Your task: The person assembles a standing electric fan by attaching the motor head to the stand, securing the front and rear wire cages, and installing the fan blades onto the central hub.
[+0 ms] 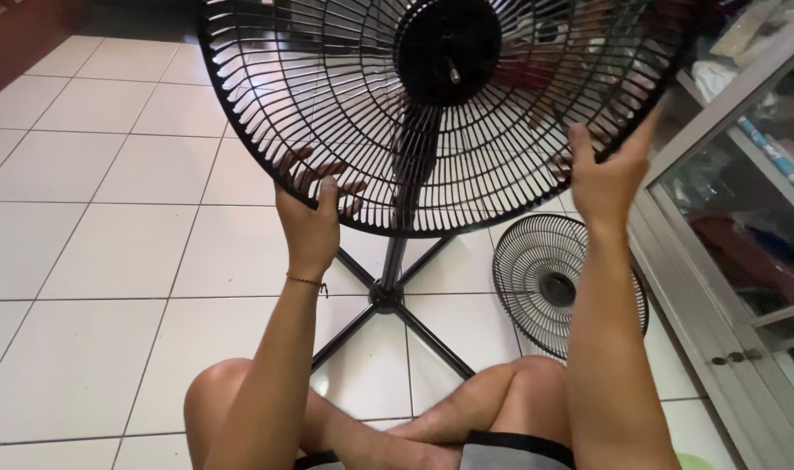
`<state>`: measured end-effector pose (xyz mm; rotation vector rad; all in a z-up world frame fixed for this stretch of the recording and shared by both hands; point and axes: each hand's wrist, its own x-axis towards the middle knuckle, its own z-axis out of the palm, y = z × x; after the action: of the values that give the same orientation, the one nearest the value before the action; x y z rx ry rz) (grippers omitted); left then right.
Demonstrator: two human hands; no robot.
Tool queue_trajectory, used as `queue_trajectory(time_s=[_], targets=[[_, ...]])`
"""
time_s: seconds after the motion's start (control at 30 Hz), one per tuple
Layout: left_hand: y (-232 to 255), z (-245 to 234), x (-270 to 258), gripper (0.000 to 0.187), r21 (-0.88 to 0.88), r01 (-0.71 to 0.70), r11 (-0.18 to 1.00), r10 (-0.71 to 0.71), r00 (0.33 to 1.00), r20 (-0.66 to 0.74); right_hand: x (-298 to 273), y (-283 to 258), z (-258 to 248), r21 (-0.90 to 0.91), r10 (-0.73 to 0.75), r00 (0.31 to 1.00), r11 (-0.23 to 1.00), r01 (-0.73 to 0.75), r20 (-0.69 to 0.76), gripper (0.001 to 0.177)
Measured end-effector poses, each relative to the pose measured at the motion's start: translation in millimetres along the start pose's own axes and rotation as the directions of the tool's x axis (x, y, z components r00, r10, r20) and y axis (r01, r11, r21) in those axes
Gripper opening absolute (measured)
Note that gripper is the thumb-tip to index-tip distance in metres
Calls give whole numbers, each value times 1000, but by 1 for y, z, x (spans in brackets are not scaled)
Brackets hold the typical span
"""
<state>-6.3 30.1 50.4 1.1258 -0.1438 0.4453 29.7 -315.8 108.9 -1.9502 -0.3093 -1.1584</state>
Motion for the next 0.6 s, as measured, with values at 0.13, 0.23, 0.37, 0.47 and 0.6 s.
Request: queue_trajectory(time_s=[0.13, 0.23, 0.37, 0.47, 0.6], targets=[[-4, 4, -4, 43, -15, 30, 999, -31, 999, -24, 9, 27, 2, -70, 32, 999, 997, -32, -2, 71], [-12, 7, -6, 42, -53, 67, 996, -69, 997, -40, 22, 34, 3, -406, -261, 964, 887, 221, -45, 79], [-31, 12, -11, 36, -74, 62, 995, -64, 998, -27, 34, 31, -3, -45, -45, 999, 998, 45, 6, 75], [-44, 16, -18, 32, -37, 21, 999, -21, 1000, 14, 46, 24, -10, -179, -268, 963, 946, 269, 35, 71], [-44, 21, -24, 37, 52, -1, 999, 2, 1000, -6, 72, 14, -24, -118, -194, 977, 972, 203, 85, 66]])
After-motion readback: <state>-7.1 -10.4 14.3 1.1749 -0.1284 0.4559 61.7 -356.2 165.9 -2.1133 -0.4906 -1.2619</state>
